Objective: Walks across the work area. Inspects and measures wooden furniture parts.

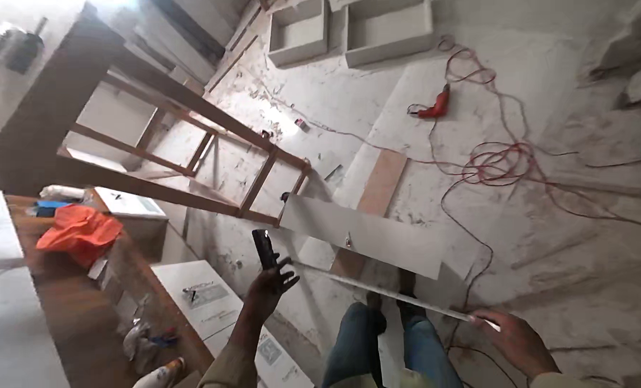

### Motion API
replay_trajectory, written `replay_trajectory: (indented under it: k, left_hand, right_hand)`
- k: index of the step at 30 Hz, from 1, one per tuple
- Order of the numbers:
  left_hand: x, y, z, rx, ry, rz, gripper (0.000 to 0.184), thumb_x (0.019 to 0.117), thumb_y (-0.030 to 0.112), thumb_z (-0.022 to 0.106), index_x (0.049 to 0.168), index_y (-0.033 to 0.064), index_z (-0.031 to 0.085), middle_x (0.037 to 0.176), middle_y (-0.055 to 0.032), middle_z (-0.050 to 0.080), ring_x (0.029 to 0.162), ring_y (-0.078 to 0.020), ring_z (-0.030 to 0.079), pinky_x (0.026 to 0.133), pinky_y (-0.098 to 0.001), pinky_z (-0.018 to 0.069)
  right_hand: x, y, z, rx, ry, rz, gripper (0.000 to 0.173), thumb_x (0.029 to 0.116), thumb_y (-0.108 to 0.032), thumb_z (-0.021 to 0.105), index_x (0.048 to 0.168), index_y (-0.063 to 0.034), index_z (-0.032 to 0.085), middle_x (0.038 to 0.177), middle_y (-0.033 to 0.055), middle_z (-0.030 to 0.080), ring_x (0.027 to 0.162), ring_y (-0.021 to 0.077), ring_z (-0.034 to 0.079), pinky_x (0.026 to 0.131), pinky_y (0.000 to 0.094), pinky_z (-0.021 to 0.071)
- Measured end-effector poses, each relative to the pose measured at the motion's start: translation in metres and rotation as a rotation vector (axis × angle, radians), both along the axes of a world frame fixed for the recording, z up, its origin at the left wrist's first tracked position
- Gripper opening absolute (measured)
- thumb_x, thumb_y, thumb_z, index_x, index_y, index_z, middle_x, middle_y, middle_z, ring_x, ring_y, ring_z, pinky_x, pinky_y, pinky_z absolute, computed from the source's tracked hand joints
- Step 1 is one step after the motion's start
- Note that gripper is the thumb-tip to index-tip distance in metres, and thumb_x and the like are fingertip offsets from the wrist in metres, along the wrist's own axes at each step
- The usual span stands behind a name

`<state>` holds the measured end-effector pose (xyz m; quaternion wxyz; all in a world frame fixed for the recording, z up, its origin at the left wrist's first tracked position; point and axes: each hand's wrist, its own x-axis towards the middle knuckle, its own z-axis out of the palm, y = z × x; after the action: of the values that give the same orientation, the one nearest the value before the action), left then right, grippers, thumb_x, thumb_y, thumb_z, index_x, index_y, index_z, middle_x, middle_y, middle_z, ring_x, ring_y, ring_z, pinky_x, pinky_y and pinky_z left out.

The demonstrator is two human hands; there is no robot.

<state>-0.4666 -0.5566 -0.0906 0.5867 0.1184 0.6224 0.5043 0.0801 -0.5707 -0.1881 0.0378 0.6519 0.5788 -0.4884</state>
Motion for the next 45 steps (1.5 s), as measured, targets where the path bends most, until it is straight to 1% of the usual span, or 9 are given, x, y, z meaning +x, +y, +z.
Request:
replay_trajectory:
  k: [3,6,10,13,18,27,33,39,45]
  left_hand:
    - [-0.011,0.029,-0.043,-0.078,0.059,0.093,0.051,0.1009,0.021,0.045,0.15,0.0101,0.035,0.135,-0.0202,0.059,0.108,-0.0354,0.068,0.09,-0.0538,0.0579]
    - [-0.033,0.052,-0.095,-0.133,0.141,0.031,0.054,0.0996,0.021,0.049,0.152,0.0115,0.036,0.143,-0.0176,0.052,0.114,-0.0336,0.065,0.092,-0.0525,0.0573]
    - [-0.075,0.084,-0.167,-0.212,0.283,-0.03,0.057,0.0985,0.019,0.053,0.152,0.0108,0.035,0.13,-0.0169,0.058,0.108,-0.0301,0.066,0.09,-0.0503,0.0572]
    - [-0.105,0.097,-0.207,-0.244,0.348,0.002,0.056,0.0964,0.015,0.057,0.149,0.0111,0.038,0.119,-0.0123,0.062,0.1,-0.0254,0.068,0.087,-0.0484,0.0583]
    - [-0.135,0.105,-0.24,-0.265,0.368,-0.041,0.06,0.096,0.016,0.059,0.151,0.0125,0.036,0.129,-0.0119,0.057,0.109,-0.0263,0.065,0.091,-0.0495,0.057]
    - [-0.143,0.12,-0.255,-0.24,0.379,-0.146,0.057,0.0958,0.019,0.061,0.149,0.0138,0.039,0.13,-0.0078,0.057,0.114,-0.0239,0.063,0.094,-0.0506,0.0557]
    - [-0.136,0.131,-0.257,-0.357,0.564,-0.28,0.053,0.0969,0.019,0.062,0.145,0.0138,0.042,0.118,-0.0059,0.061,0.097,-0.0183,0.067,0.084,-0.0443,0.0598]
    - [-0.133,0.129,-0.274,-0.335,0.702,-0.407,0.058,0.0939,0.013,0.067,0.146,0.0128,0.043,0.121,-0.0065,0.056,0.087,-0.0125,0.063,0.072,-0.0344,0.0587]
    - [-0.097,0.139,-0.259,-0.377,0.74,-0.371,0.041,0.0976,0.01,0.062,0.136,0.0104,0.047,0.105,-0.0012,0.053,0.08,-0.008,0.058,0.07,-0.0298,0.056]
  right_hand:
    - [-0.06,0.029,-0.019,0.004,-0.018,-0.024,0.033,0.1022,-0.038,0.063,0.115,-0.0104,0.078,0.115,0.0175,0.073,0.112,0.0379,0.068,0.099,0.0637,0.0506]
    - [-0.126,0.052,-0.045,0.034,-0.012,-0.073,0.03,0.1018,-0.034,0.064,0.112,-0.0084,0.078,0.113,0.0184,0.074,0.11,0.039,0.069,0.096,0.0649,0.0518]
    - [-0.199,0.073,-0.089,0.04,-0.03,-0.09,0.024,0.1008,-0.03,0.067,0.108,-0.0107,0.079,0.104,0.0151,0.072,0.101,0.0347,0.069,0.088,0.0594,0.0551]
    - [-0.229,0.074,-0.118,0.027,-0.065,-0.091,0.023,0.1004,-0.03,0.068,0.106,-0.0108,0.079,0.102,0.0144,0.072,0.099,0.0334,0.07,0.086,0.0574,0.0564]
    - [-0.246,0.067,-0.142,0.014,-0.13,-0.103,0.021,0.0997,-0.028,0.069,0.104,-0.0105,0.08,0.1,0.0147,0.071,0.096,0.035,0.069,0.083,0.059,0.056]
    - [-0.247,0.074,-0.154,-0.011,-0.147,-0.141,0.022,0.0994,-0.031,0.07,0.107,-0.0125,0.079,0.102,0.0124,0.071,0.097,0.0312,0.069,0.083,0.056,0.0571]
    - [-0.231,0.078,-0.16,-0.034,-0.144,-0.149,0.026,0.1004,-0.038,0.065,0.109,-0.0169,0.078,0.105,0.0074,0.072,0.099,0.0263,0.07,0.085,0.0521,0.0582]
    - [-0.142,0.063,-0.156,0.122,-0.243,-0.169,0.021,0.0985,-0.03,0.069,0.106,-0.0116,0.078,0.102,0.0104,0.073,0.096,0.0303,0.07,0.082,0.0538,0.0578]
    - [-0.058,0.061,-0.168,0.031,-0.325,-0.12,0.024,0.102,-0.034,0.065,0.111,-0.0167,0.079,0.107,0.0108,0.071,0.102,0.0306,0.069,0.086,0.0554,0.0547]
